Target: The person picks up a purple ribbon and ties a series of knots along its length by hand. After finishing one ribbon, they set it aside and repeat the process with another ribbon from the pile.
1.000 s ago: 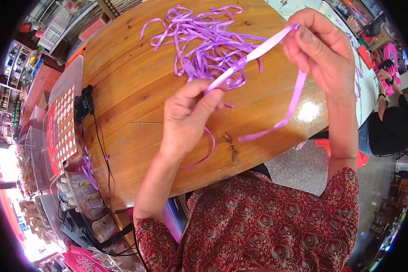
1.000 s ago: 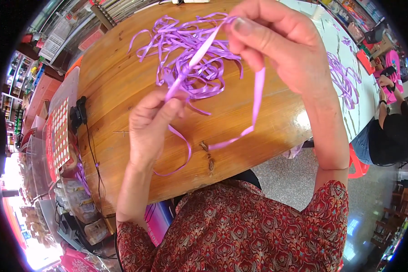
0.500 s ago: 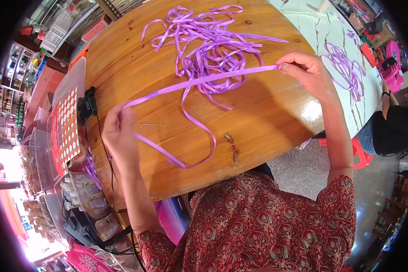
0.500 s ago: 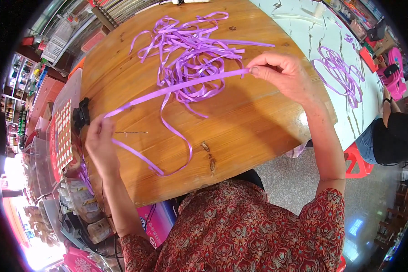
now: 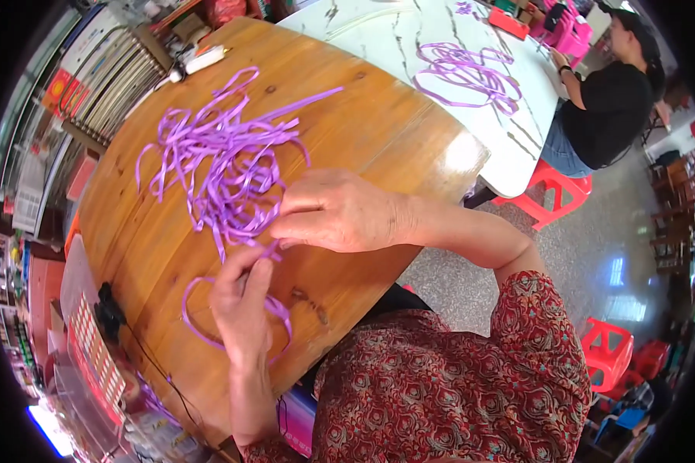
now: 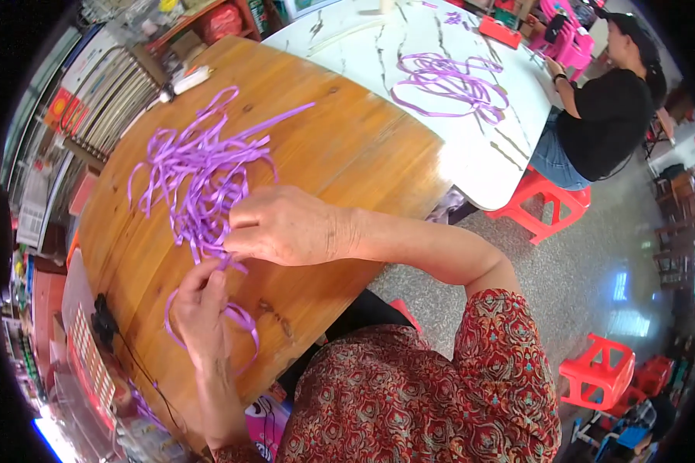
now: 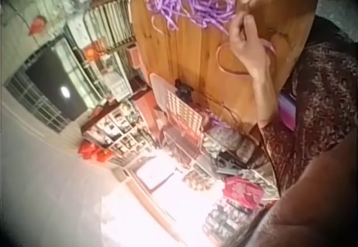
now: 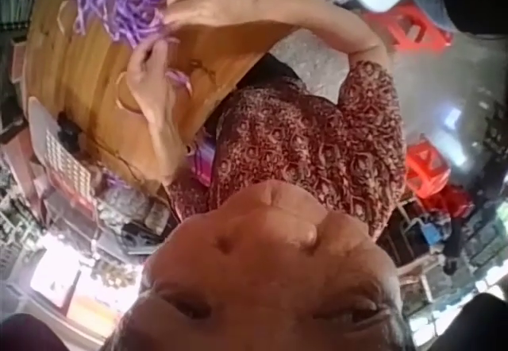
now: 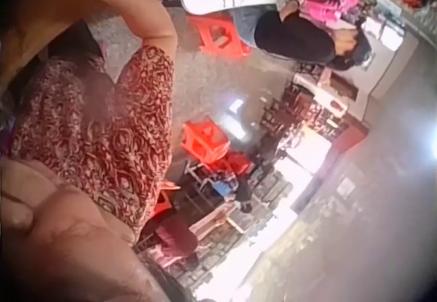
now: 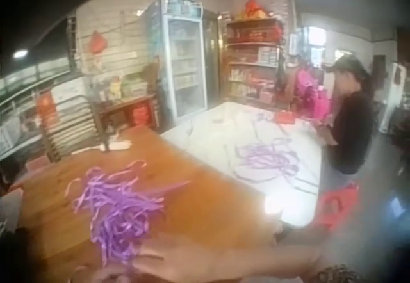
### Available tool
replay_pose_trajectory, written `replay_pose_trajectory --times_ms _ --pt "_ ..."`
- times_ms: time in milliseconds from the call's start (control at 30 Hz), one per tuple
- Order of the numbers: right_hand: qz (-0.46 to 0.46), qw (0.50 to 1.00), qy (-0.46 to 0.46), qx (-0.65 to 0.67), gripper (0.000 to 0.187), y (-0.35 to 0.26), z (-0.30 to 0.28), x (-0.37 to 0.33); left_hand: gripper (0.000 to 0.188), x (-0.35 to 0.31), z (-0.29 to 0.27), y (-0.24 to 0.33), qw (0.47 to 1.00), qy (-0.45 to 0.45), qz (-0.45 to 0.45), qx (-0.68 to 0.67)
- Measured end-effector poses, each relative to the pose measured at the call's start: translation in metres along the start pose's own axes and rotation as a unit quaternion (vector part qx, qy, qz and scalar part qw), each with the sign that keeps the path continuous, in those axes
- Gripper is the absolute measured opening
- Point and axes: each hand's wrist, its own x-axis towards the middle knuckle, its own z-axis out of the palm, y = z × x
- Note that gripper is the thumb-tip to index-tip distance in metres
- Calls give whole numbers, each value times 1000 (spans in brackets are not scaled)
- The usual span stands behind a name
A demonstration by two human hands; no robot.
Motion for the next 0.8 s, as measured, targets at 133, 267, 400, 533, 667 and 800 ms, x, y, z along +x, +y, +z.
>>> replay_pose_trajectory --times_ms 133,267,400,533,667,800 --pt "3 1000 17 21 15 1 -1 -13 7 -2 -18 -10 993 10 77 88" --pt "29 999 -5 -14 14 4 5 -13 11 0 -24 -6 934 76 161 308" --pt "24 999 19 41 12 -2 15 0 33 3 -5 -3 875 92 259 399" --pt "5 998 64 28 20 -11 11 10 17 -5 7 -5 980 2 -101 -171" --pt "60 995 26 79 23 -7 2 9 9 -8 -1 -9 993 41 -20 -105" --pt "129 979 76 137 26 -4 -2 11 8 -12 -7 -7 997 50 12 -62"
